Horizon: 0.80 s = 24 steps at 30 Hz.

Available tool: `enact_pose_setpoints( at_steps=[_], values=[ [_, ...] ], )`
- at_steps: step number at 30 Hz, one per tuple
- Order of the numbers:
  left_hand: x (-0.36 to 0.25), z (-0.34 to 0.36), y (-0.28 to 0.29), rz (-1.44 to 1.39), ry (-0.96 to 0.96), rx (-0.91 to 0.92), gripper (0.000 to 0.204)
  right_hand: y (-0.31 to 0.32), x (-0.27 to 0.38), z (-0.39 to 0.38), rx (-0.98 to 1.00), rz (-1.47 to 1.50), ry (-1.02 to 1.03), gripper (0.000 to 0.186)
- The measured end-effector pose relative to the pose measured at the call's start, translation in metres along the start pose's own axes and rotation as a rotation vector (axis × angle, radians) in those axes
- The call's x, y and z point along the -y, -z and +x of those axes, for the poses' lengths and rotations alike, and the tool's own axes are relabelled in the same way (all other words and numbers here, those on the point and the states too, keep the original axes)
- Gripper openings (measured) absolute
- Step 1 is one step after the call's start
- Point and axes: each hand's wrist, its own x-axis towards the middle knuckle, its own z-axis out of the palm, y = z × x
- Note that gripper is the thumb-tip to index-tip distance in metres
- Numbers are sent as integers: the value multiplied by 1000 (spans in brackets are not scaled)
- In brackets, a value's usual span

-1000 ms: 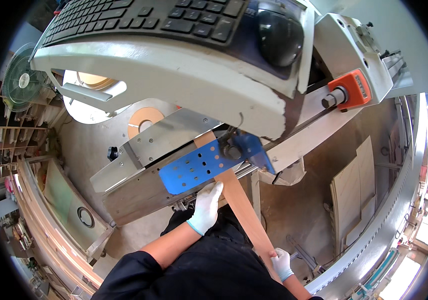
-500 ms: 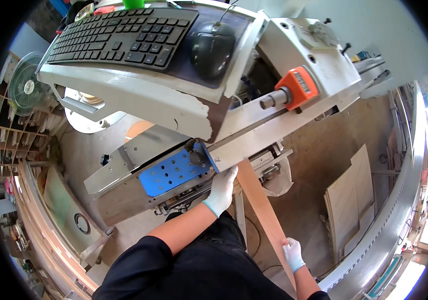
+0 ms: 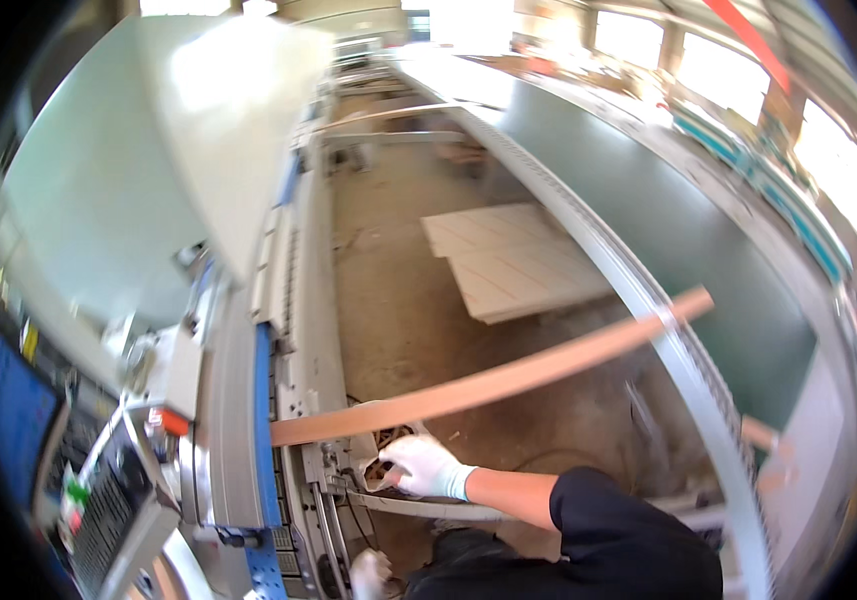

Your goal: The person picks up wood planks one at a time and feeds them through an edge-banding or planing machine in a workshop.

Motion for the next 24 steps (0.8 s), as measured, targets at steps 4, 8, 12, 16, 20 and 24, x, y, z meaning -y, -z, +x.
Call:
enact_pose_setpoints(
  at_steps=[4, 8, 12, 16, 20, 24],
  values=[
    [57, -75, 14, 205, 359, 159, 37, -37, -2, -121, 304, -38, -190, 40],
    [78, -110, 36, 313, 402, 268, 38, -51, 23, -269, 472, -96, -570, 38],
    [96, -134, 54, 389, 393, 331, 39, -54, 75, -388, 532, -16, -828, 38],
    [103, -149, 58, 461, 384, 362, 40, -53, 98, -476, 439, 47, -947, 40],
    [111, -173, 46, 507, 367, 351, 41, -40, 95, -514, 385, 62, -986, 40],
    [132, -195, 18, 415, 216, 228, 44, -44, 82, -522, 443, 76, -804, 36]
  ],
)
